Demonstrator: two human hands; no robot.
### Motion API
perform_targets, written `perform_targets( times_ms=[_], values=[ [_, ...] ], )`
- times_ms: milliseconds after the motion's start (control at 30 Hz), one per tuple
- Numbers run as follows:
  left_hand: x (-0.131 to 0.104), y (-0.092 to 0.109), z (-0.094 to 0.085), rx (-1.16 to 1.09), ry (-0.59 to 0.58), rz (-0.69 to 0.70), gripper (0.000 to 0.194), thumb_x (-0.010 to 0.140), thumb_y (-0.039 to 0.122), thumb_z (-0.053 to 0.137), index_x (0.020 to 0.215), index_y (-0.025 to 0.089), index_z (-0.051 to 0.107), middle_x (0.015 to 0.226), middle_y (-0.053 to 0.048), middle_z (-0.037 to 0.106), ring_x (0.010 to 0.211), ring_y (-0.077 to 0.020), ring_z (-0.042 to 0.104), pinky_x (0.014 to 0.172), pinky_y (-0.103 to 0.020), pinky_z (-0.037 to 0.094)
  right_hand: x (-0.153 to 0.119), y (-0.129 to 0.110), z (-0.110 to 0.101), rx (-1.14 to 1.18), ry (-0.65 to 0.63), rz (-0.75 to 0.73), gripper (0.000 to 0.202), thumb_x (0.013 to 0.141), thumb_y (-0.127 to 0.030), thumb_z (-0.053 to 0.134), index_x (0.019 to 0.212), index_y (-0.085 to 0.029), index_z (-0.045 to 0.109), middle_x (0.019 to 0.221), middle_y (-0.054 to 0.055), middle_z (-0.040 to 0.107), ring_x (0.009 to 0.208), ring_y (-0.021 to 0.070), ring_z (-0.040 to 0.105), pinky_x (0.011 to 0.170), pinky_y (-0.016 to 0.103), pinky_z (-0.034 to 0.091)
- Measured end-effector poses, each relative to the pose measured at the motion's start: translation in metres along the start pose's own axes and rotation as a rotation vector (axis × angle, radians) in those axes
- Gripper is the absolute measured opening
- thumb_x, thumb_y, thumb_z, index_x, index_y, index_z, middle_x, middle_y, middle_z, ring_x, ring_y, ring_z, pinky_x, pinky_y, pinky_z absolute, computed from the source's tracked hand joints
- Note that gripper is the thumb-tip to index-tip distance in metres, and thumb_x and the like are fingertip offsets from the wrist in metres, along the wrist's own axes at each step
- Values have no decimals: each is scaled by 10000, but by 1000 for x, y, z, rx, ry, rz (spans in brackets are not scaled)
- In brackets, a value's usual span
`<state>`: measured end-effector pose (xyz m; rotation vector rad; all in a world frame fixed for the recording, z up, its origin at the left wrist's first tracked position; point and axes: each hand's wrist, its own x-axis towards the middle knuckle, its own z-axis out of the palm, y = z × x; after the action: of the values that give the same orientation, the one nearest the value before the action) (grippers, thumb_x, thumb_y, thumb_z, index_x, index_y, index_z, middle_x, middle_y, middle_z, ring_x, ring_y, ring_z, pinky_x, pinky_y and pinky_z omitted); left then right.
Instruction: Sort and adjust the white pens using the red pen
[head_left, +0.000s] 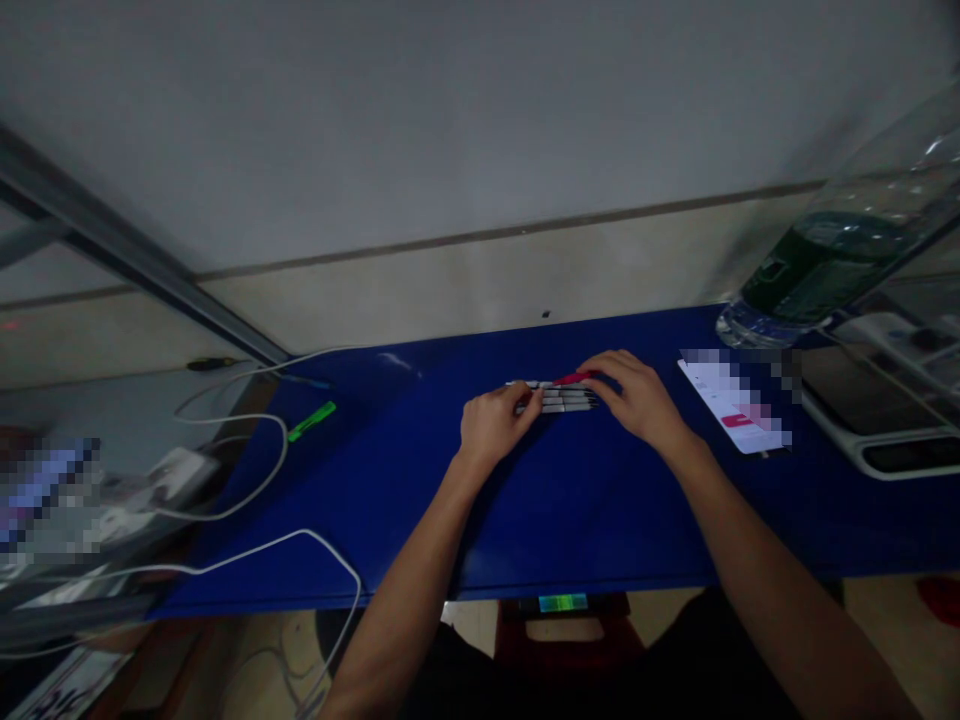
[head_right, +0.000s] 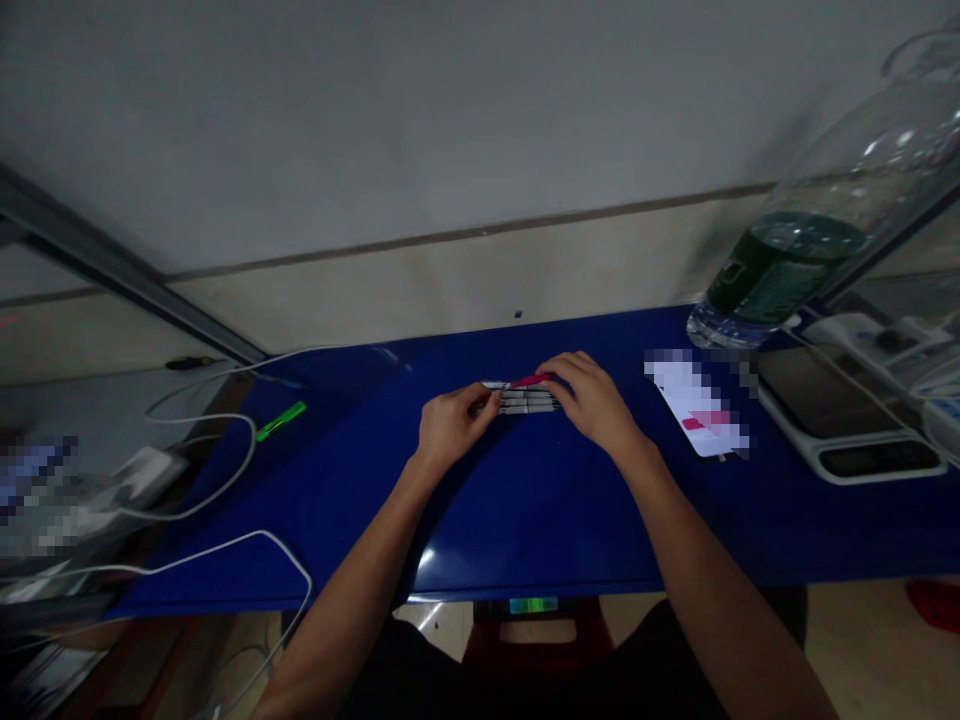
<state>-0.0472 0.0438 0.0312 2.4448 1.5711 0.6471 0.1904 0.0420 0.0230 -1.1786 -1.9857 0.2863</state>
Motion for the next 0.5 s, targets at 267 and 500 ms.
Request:
perform_targets(
  times_ms=[267,500],
  values=[
    [-1,2,0,61,-17,14,458,1001,553,396,940,233,718,834,-38,738,653,-160,649,565,-240,381,-1,-1,-1,-27,34,-70,205,990,-324,511,1042,-234,688,1056,80,705,1006,255,616,919,429,475],
    [-1,5,1,57,-8,12,456,1004,557,390,942,243,715,823,-25,737,664,-166,656,563,-246,365,-1,-1,1,-23,2,-67,219,1003,-314,487,1061,-228,680,1069,79,701,1016,249,611,924,423,474]
  ],
)
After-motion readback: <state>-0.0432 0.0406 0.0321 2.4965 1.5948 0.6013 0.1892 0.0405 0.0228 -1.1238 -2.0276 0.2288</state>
